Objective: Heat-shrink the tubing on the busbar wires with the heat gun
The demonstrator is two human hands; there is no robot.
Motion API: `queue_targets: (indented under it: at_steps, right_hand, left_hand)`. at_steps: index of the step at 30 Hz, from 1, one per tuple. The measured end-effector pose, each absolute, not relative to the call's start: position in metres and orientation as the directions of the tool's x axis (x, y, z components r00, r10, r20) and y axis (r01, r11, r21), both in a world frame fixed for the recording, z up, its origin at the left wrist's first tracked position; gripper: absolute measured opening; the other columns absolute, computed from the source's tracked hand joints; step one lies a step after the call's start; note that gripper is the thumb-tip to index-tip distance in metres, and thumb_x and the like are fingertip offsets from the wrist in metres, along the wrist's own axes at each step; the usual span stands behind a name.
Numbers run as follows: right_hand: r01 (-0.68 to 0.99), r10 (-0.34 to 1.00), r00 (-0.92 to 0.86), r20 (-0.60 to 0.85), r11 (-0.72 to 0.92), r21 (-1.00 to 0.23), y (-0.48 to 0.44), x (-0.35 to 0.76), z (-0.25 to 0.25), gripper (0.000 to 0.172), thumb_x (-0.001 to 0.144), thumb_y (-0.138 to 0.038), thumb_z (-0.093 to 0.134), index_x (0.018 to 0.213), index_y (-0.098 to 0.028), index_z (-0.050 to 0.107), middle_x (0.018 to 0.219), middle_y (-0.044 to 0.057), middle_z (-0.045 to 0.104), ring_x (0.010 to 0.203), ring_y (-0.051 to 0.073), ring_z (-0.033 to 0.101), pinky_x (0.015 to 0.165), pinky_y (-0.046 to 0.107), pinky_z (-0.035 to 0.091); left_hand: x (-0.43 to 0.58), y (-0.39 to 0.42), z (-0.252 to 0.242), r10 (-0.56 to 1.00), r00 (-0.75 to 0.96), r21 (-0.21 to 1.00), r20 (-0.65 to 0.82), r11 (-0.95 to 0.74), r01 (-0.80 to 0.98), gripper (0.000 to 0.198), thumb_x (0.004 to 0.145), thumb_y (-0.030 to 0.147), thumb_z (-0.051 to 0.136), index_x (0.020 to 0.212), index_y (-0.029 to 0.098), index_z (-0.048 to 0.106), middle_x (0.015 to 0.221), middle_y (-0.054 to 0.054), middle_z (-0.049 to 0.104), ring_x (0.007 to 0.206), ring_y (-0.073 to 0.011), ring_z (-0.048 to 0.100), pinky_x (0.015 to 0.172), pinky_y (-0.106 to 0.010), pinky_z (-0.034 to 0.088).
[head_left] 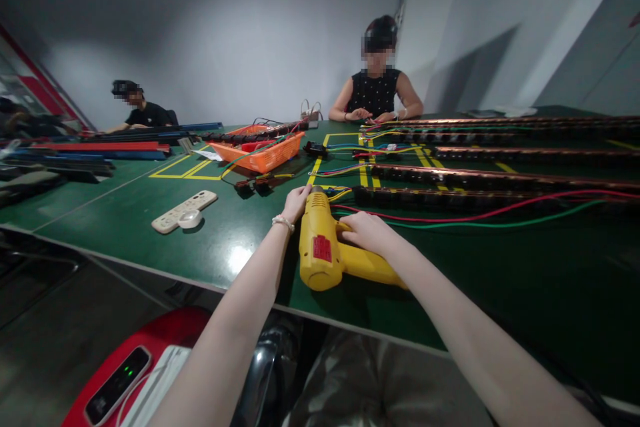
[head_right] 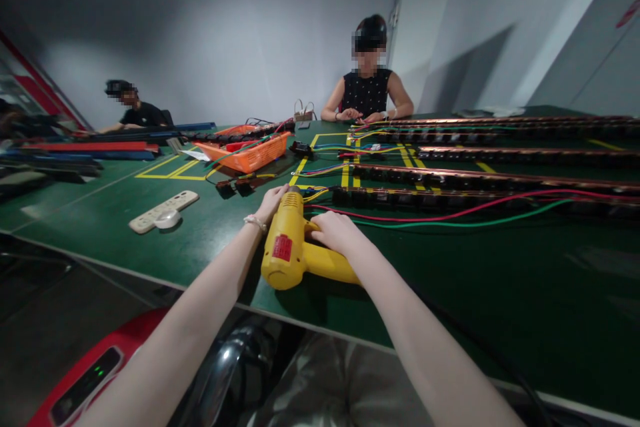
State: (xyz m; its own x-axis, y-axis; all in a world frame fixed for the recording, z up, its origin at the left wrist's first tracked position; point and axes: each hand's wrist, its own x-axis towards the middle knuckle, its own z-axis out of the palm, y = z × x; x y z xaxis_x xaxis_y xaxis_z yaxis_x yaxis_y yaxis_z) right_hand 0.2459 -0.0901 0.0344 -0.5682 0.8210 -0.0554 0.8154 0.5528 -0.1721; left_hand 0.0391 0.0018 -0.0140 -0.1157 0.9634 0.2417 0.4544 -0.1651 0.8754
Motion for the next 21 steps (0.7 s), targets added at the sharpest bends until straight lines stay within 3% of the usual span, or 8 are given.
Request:
queue_targets:
  at_steps: [10,14,18,21]
  right_hand:
    - [0.832,0.837,-0.54,-0.085,0.516,-0.206,-0.086,0.27,0.036,0.028,0.091,-0.042,0.05,0.099,-0.017,0.06,0.097,0.004,0.062,0.086,0.015,0.059,0.079,0.036,0.049]
    - [0.851,0.857,-0.509,-0.084,0.486,-0.198,-0.088,0.288,0.039,0.024,0.091,-0.037,0.049,0.099,-0.017,0.061,0.097,0.004,0.063,0.085,0.015,0.059,0.074,0.033,0.048]
    - [0.866,0.872,-0.484,-0.07,0.467,-0.176,-0.098,0.301,0.042,0.018,0.088,-0.031,0.047,0.092,-0.021,0.062,0.093,0.006,0.066,0.082,0.018,0.062,0.064,0.027,0.042]
    - [0.854,0.858,-0.509,-0.075,0.492,-0.166,-0.107,0.304,0.042,0.018,0.085,-0.029,0.047,0.09,-0.021,0.063,0.091,0.006,0.067,0.082,0.02,0.063,0.062,0.026,0.039]
  left_hand:
    - [0.037,0.003,-0.02,0.923,-0.095,0.822,0.372,-0.28,0.496,0.046,0.081,0.055,0.04,0.059,0.016,0.051,0.059,0.001,0.049,0.062,-0.0117,0.044,0.06,-0.023,0.031]
    - [0.038,0.0,-0.019,0.916,-0.1,0.79,0.389,-0.275,0.548,0.046,0.084,0.052,0.038,0.06,0.016,0.053,0.058,0.002,0.049,0.06,-0.0116,0.045,0.06,-0.023,0.031]
    - [0.042,-0.004,-0.019,0.9,-0.094,0.746,0.425,-0.29,0.599,0.034,0.086,0.04,0.042,0.068,0.016,0.057,0.066,0.0,0.057,0.065,-0.0125,0.05,0.063,-0.023,0.035]
    - [0.044,-0.005,-0.016,0.866,-0.068,0.67,0.495,-0.33,0.665,0.015,0.083,0.028,0.049,0.083,0.017,0.059,0.084,-0.003,0.063,0.08,-0.0143,0.057,0.075,-0.025,0.042]
